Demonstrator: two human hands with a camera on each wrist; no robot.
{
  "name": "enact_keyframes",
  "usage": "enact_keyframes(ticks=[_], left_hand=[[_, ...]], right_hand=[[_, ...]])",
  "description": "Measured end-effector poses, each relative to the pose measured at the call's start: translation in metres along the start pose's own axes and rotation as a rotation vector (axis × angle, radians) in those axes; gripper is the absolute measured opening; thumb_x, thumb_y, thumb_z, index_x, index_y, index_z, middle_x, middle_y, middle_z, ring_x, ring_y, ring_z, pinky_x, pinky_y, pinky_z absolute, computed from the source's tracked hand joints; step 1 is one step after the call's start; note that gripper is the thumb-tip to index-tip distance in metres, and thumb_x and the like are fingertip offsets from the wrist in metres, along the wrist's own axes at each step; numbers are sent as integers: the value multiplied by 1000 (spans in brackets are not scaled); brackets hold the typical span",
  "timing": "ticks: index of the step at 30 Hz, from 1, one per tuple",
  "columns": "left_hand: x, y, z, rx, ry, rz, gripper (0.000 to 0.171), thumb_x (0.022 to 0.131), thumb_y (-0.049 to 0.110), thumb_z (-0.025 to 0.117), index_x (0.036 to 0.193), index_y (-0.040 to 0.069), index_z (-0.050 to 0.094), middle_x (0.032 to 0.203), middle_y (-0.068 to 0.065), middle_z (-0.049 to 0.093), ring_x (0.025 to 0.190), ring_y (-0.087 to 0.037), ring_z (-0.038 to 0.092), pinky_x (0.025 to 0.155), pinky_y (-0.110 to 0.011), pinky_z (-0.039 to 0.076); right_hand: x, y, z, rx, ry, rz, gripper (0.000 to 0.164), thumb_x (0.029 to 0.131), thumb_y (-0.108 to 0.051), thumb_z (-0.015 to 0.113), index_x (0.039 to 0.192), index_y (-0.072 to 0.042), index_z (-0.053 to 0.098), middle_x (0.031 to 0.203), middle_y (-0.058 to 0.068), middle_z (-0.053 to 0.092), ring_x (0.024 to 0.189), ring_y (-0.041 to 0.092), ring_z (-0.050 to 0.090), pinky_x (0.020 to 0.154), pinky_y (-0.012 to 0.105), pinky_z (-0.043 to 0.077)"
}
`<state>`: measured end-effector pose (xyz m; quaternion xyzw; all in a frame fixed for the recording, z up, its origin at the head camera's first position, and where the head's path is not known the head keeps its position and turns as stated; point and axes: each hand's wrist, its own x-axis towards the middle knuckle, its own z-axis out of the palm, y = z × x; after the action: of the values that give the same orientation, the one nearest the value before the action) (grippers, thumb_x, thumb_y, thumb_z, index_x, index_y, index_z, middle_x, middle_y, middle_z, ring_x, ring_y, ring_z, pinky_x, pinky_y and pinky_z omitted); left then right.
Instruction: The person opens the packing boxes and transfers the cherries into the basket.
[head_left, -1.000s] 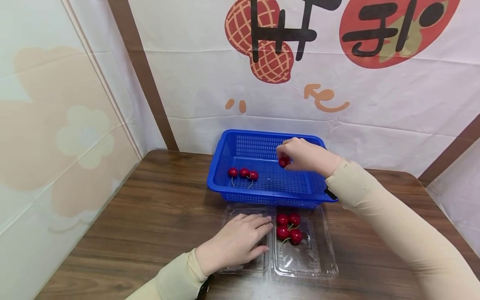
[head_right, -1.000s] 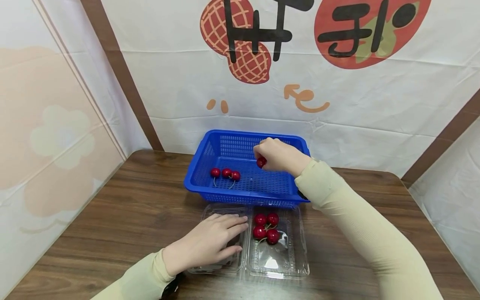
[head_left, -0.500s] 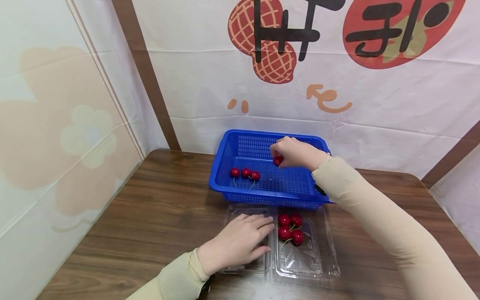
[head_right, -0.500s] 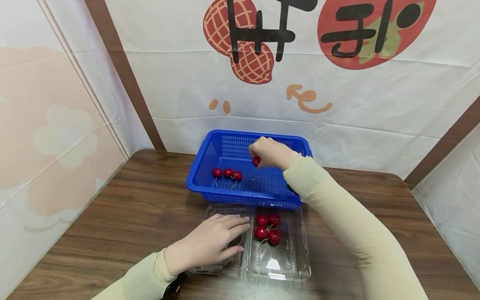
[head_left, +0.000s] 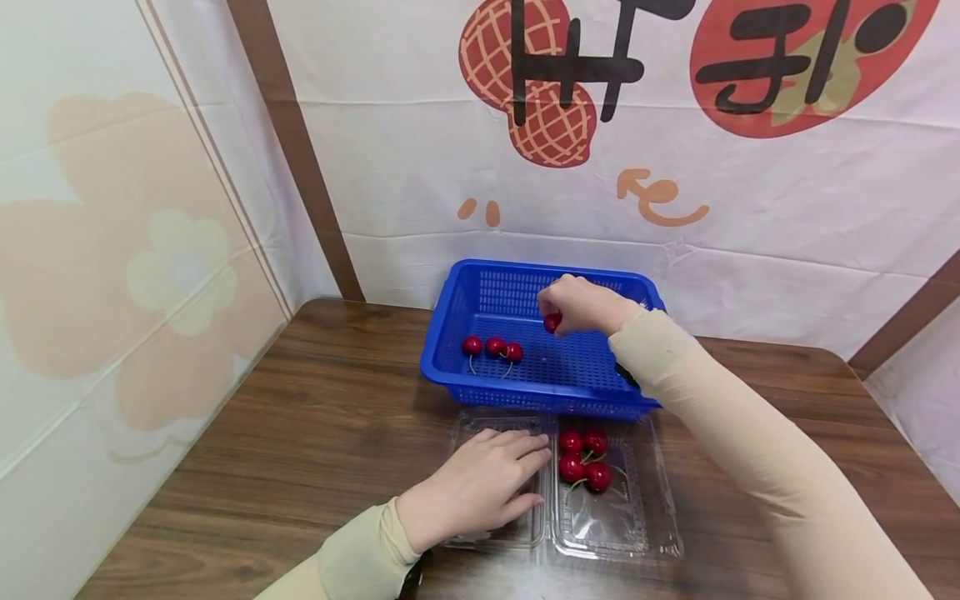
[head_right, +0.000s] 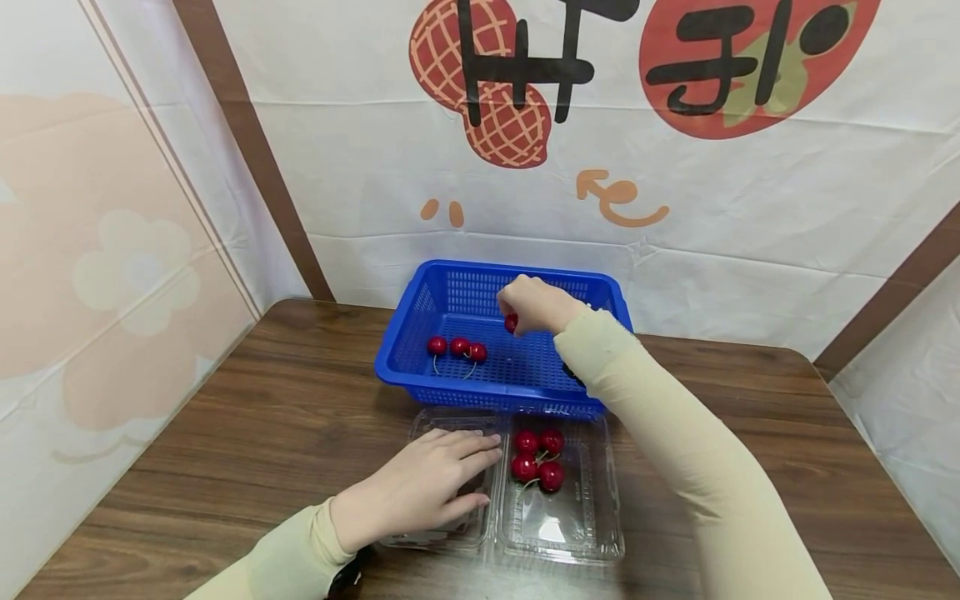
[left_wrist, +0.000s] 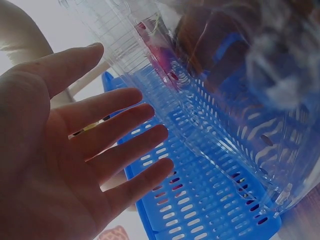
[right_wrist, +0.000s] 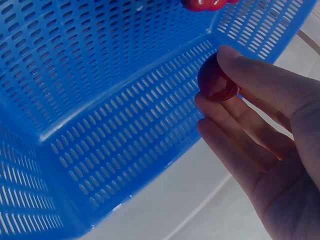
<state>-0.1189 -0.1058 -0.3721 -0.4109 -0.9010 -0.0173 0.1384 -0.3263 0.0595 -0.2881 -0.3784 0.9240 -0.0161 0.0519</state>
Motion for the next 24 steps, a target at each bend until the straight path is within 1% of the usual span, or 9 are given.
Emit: enact_keyframes(ticks=[4,7,10,16,24], left_hand=[[0,0,0,3,3,1,49,85,46,57,121,13,61,128,-4,58,116,-21,52,86,-45,50],[-1,0,0,6,5,4,49,85,45,57,121,12,61,128,-4,58,115,-21,52,86,-43,49],[-1,1,-1,4,1,4,49,85,45,57,121,12,61,128,-4,58,115,-21,52,86,-44,49],[-1,1,-1,-2,-20,-1,49,86,45,56,122,12,60,129,-4,58,116,-22,52,87,-45,49],[0,0,-1,0,-27,-6,49,86,46,55,123,13,60,130,-3,57,117,-21,51,87,-44,49]], right_hand=[[6,2,4,34,-14,17,31,70,-11,77,99,-5,68,93,10,67,82,21,60,76,36,56],[9,3,7,56,-24,35,30,70,-10,77,97,-6,68,92,9,66,81,20,60,75,36,56],[12,4,9,73,-29,34,28,70,-9,77,96,-6,67,91,9,66,80,20,59,74,36,56],[18,4,13,76,-44,35,28,69,-9,77,95,-6,67,90,8,66,79,20,59,74,35,55],[24,4,21,72,-55,40,27,69,-8,77,95,-6,68,89,8,65,79,19,58,73,35,55]])
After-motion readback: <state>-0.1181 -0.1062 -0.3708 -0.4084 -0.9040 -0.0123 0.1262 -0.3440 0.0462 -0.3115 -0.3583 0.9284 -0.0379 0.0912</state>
